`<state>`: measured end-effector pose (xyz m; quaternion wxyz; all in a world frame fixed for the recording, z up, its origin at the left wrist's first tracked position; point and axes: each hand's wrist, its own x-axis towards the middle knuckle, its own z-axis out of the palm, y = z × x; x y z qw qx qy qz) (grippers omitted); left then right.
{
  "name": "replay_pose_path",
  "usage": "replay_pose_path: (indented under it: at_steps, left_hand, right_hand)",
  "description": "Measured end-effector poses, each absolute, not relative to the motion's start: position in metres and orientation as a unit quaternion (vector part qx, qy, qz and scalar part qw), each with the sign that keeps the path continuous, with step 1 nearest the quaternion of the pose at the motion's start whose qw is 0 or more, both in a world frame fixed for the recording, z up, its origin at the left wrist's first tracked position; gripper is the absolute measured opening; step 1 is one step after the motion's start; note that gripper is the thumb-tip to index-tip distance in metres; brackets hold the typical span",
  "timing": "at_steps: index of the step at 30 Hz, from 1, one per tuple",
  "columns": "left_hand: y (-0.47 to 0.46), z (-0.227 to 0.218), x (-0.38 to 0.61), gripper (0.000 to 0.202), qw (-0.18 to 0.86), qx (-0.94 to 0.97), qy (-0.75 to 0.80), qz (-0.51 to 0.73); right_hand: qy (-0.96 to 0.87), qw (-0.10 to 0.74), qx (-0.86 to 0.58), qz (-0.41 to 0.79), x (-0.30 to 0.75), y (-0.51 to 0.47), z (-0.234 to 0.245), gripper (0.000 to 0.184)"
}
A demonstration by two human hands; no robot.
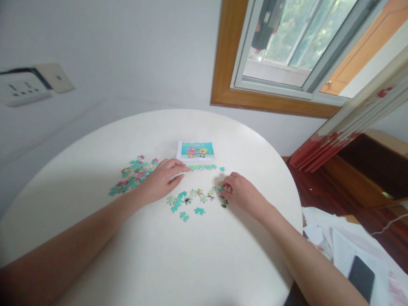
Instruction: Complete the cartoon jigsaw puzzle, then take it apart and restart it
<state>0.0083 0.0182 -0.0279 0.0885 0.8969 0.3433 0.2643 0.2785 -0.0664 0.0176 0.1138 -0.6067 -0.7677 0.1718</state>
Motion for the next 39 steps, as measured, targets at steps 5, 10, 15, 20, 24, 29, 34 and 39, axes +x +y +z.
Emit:
replay_pose_path:
  at_steps: [5, 10, 15, 20, 24, 29, 34, 39]
  left_hand:
    - [0.018, -0.028, 0.009, 0.031, 0.095, 0.895, 0.344, 0.267]
    - [0.019, -0.029, 0.008, 0.032, 0.095, 0.895, 0.347, 0.262]
    - [0.019, -0.03, 0.008, 0.031, 0.085, 0.896, 0.35, 0.258]
    - [0.019, -0.03, 0.008, 0.03, 0.091, 0.896, 0.35, 0.259]
    - [0.019, -0.028, 0.008, 0.03, 0.089, 0.897, 0.345, 0.262]
    - [0.018, -0.028, 0.008, 0.031, 0.089, 0.897, 0.348, 0.258]
    - [0.019, -0.029, 0.008, 0.032, 0.09, 0.896, 0.35, 0.258]
    - [0.019, -0.028, 0.008, 0.031, 0.094, 0.895, 0.353, 0.257]
  right_hand:
    - [-0.757, 0.105, -0.617, 0.189, 0.277, -0.064, 0.018, 0.011]
    - [-0.738, 0.094, -0.632, 0.219, 0.275, -0.064, 0.025, 0.008]
    - [-0.71, 0.133, -0.628, 0.29, 0.275, -0.065, 0.023, 0.013]
    - [-0.703, 0.205, -0.599, 0.325, 0.292, -0.045, 0.023, 0.013]
    - [-0.712, 0.238, -0.589, 0.299, 0.302, -0.013, 0.027, 0.014]
    - [-0.709, 0.267, -0.585, 0.29, 0.3, 0.015, 0.019, 0.016]
    - [-0.675, 0.275, -0.575, 0.372, 0.3, 0.012, 0.014, 0.016]
    - [-0.679, 0.243, -0.542, 0.431, 0.306, 0.007, 0.015, 0.014]
